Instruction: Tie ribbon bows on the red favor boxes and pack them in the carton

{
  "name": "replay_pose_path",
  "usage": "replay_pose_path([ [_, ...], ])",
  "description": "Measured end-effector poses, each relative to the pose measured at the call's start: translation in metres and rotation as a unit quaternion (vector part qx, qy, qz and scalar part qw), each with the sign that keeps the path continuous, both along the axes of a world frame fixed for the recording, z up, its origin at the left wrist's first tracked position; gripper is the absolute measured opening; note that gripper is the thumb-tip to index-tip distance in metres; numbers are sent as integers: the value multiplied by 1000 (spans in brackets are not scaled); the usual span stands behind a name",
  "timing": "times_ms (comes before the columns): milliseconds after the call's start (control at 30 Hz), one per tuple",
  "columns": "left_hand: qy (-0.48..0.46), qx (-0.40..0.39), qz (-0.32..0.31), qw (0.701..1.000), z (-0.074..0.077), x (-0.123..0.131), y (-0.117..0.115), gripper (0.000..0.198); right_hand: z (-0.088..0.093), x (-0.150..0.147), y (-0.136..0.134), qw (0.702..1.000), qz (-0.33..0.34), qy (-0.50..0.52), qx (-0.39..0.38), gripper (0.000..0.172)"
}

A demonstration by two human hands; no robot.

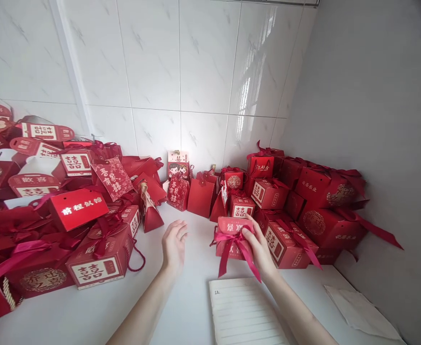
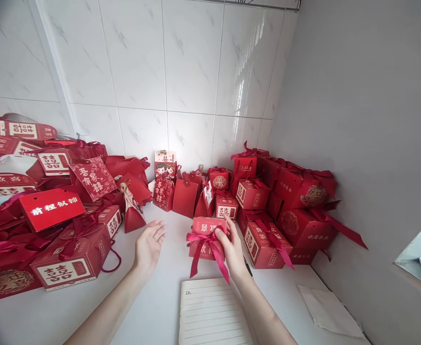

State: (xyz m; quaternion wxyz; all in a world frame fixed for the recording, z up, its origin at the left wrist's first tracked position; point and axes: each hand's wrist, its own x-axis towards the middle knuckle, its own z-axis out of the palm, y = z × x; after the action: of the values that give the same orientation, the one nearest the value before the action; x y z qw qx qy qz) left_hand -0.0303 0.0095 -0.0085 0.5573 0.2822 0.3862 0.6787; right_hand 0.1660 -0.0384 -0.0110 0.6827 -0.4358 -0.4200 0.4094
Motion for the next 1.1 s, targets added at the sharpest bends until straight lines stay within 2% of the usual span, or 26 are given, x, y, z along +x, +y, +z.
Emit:
replay_pose_path([
  [67, 56, 80, -73, 993, -1, 7, -8, 41, 1, -5, -3, 999, 29, -32, 5, 62],
  [133, 116, 148, -161, 969, -4, 17, -18, 61, 3, -11, -5, 997, 51, -51, 13, 62],
  [233, 151, 179, -266, 935, -10, 28, -30, 88, 5, -16, -7, 996, 66, -64, 7, 62],
  [300, 154, 173, -293, 927, -11, 32, -34, 94, 6, -17, -7, 995, 77, -61, 4, 63],
  [633, 176, 112, -259, 943, -3, 30, -33, 77, 3, -11, -5, 987, 144, -67, -9, 64],
  [833, 204, 100, -208, 951, -9, 30, -25, 65, -1, -10, -2, 984, 129, -121, -18, 68],
  [933, 218, 83, -123, 965, -12, 28, -19, 65, -4, -8, -2, 984, 89, -151, -25, 59],
  [1000, 229, 68, -55, 970, -11, 26, -18, 65, -5, -7, -4, 982, 21, -188, 5, 50],
  [1067, 237, 48, -6, 970, -8, 25, -17, 64, -4, -8, -7, 967, -60, -243, 51, 41],
  [1100, 242, 39, 13, 969, -7, 24, -17, 64, -3, -9, -8, 957, -80, -270, 65, 38],
])
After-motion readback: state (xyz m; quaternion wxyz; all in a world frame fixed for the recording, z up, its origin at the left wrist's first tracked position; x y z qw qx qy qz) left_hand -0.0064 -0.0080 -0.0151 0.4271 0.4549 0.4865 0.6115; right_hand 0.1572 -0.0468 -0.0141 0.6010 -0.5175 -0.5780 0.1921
